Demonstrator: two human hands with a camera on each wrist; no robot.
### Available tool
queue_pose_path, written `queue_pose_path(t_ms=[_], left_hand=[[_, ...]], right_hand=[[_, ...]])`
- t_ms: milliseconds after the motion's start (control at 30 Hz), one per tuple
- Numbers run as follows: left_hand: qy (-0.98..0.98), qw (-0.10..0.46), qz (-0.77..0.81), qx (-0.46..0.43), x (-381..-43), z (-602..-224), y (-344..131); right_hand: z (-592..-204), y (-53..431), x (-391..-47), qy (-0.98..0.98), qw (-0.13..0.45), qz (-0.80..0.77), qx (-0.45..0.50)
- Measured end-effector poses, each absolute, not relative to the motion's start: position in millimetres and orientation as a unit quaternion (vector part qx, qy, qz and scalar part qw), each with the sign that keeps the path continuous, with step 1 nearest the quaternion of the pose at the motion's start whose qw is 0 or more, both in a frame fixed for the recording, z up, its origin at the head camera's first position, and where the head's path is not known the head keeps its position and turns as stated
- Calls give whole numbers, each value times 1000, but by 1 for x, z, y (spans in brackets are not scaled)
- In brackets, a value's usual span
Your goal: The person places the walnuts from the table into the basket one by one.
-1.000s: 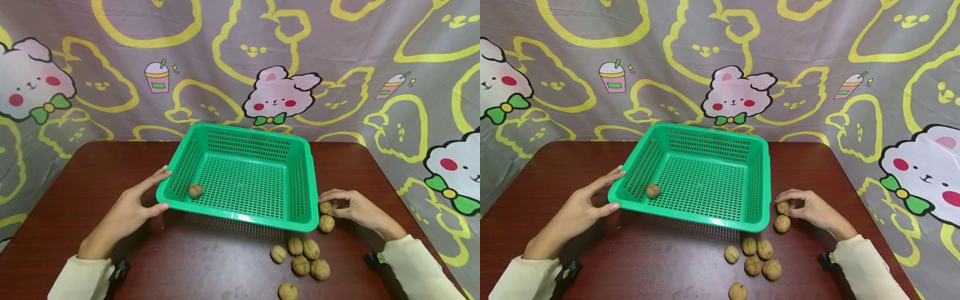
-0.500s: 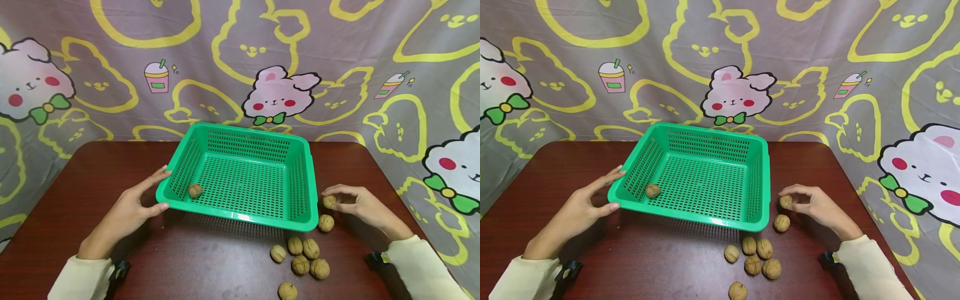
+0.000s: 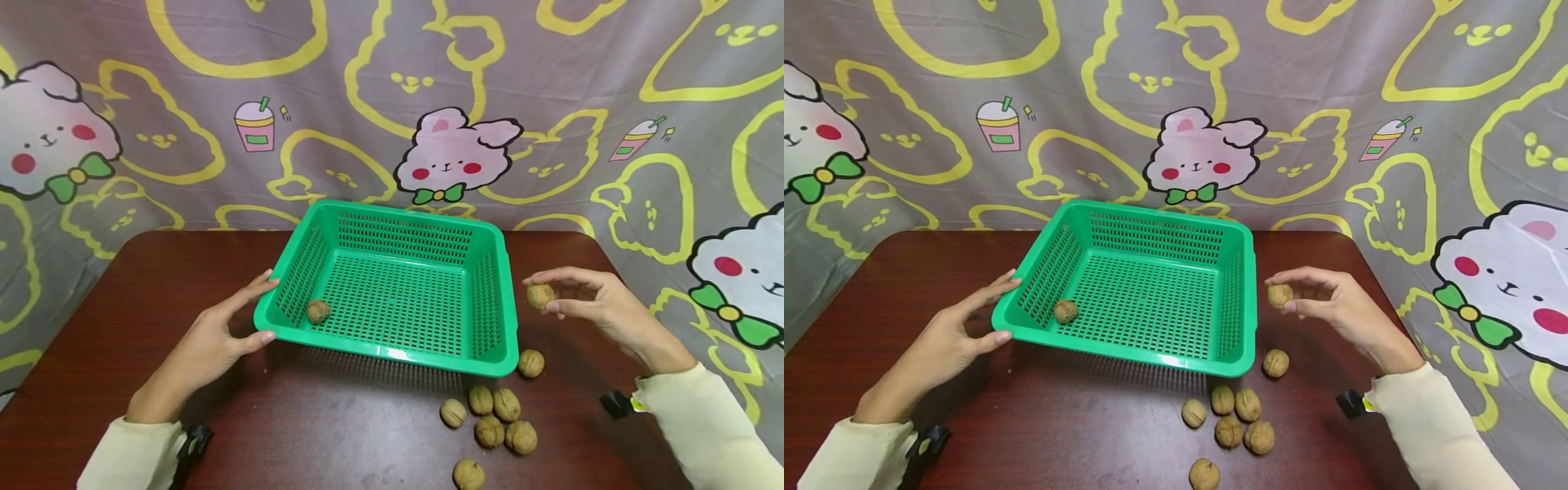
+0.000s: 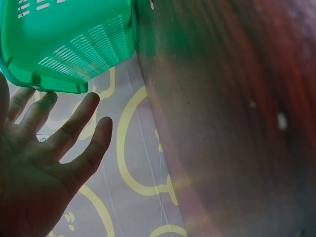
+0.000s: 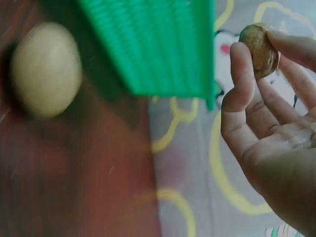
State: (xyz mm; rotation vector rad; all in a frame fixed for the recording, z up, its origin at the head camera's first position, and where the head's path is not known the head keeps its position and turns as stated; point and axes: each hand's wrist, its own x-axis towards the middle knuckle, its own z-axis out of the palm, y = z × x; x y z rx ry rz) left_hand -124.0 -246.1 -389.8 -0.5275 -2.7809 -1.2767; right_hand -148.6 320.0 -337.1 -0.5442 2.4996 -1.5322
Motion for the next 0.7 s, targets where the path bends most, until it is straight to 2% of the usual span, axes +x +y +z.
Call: queue_pose_path(t_ms=[167,400,700], left_hand=[[-896,24,-410,-170,-124,-390,-245],[-892,25,-417,-170,-124,-392,-246],[-896,21,-409,-169,-125,-392,-246]], right_hand=[[-315,297,-157,824,93,-535,-159],[-290,254,-180,777,148,-590,-161],[-287,190,-212,749,205,-608,-165]])
